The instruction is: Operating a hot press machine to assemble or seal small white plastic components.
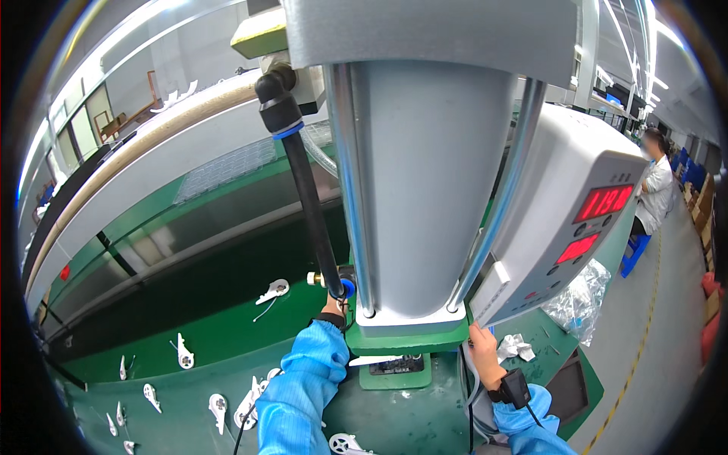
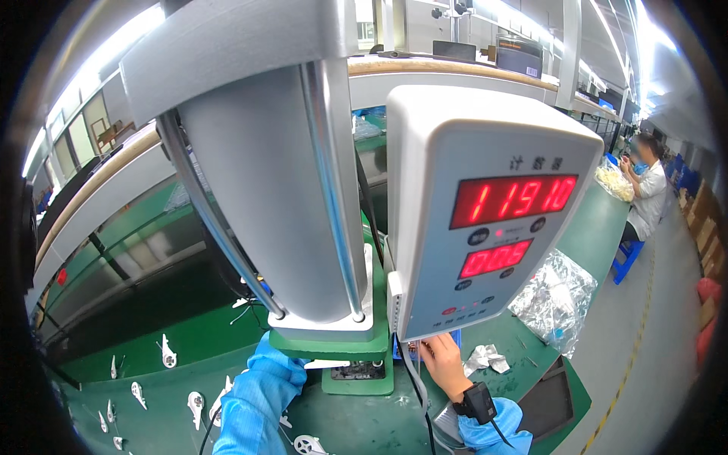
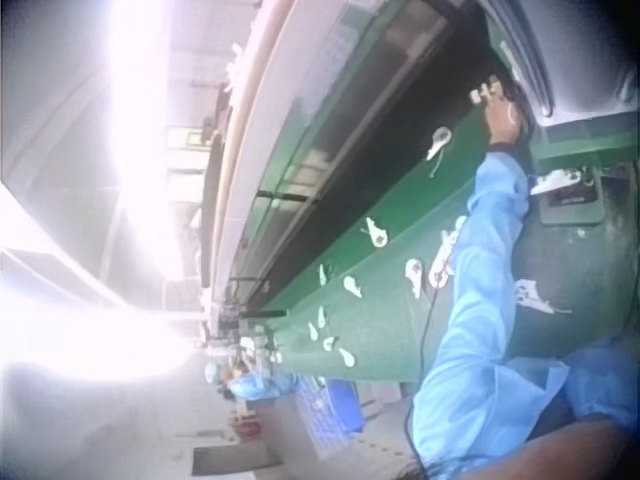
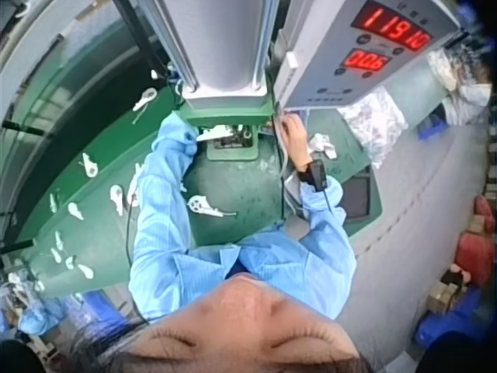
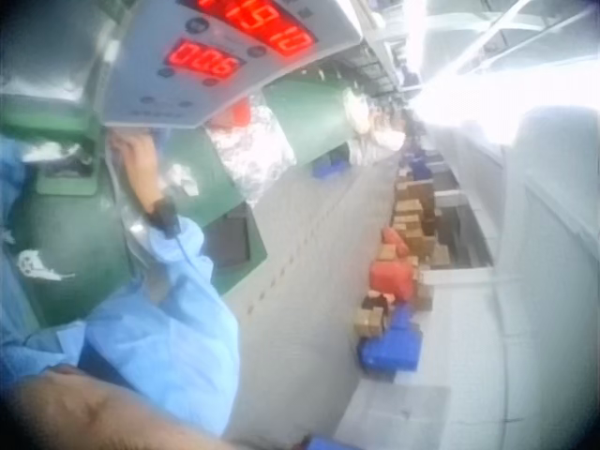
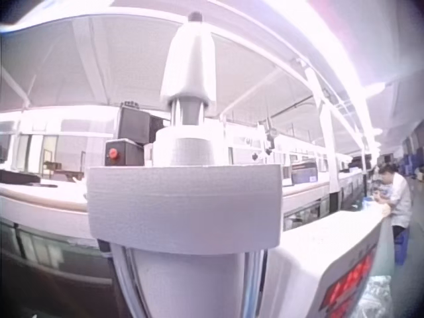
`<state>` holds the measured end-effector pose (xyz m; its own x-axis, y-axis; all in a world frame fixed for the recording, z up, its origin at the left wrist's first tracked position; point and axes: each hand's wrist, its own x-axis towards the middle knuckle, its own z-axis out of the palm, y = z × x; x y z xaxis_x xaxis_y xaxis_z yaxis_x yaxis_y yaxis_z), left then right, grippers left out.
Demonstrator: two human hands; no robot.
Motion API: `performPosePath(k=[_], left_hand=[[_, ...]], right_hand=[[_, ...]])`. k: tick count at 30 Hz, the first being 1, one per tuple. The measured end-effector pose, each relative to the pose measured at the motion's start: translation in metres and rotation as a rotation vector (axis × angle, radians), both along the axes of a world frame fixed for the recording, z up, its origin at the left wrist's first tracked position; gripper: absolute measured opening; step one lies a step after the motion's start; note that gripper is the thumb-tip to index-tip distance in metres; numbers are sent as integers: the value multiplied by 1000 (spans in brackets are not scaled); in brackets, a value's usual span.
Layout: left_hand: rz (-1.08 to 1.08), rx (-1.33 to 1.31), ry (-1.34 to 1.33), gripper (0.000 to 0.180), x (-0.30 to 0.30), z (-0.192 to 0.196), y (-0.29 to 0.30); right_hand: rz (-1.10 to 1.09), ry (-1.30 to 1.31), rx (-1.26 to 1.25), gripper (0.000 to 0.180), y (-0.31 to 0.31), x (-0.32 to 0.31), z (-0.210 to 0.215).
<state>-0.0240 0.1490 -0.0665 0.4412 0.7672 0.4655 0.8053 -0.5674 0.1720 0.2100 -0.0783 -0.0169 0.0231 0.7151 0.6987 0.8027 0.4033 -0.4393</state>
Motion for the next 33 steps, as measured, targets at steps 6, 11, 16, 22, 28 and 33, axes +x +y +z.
performPosePath(k=[6, 11, 16, 22, 28, 33], left_hand=[[168, -56, 80, 48, 6, 27, -18], [125, -20, 51, 45, -1, 0, -29], [86, 34, -2, 42, -27, -62, -33], [34, -10, 6, 38, -23, -66, -13], [30, -81, 63, 34, 13, 46, 44], [-114, -192, 45, 33, -10, 55, 27]], right_hand=[[64, 106, -42, 13, 4, -4, 11], [31, 90, -52, 14, -2, -5, 12], [48, 53, -85, 17, -6, -4, 3], [13, 77, -250, 15, -5, 5, -20], [22, 37, -258, 16, 0, 0, -32], [-35, -30, -170, 14, -5, 2, -18]])
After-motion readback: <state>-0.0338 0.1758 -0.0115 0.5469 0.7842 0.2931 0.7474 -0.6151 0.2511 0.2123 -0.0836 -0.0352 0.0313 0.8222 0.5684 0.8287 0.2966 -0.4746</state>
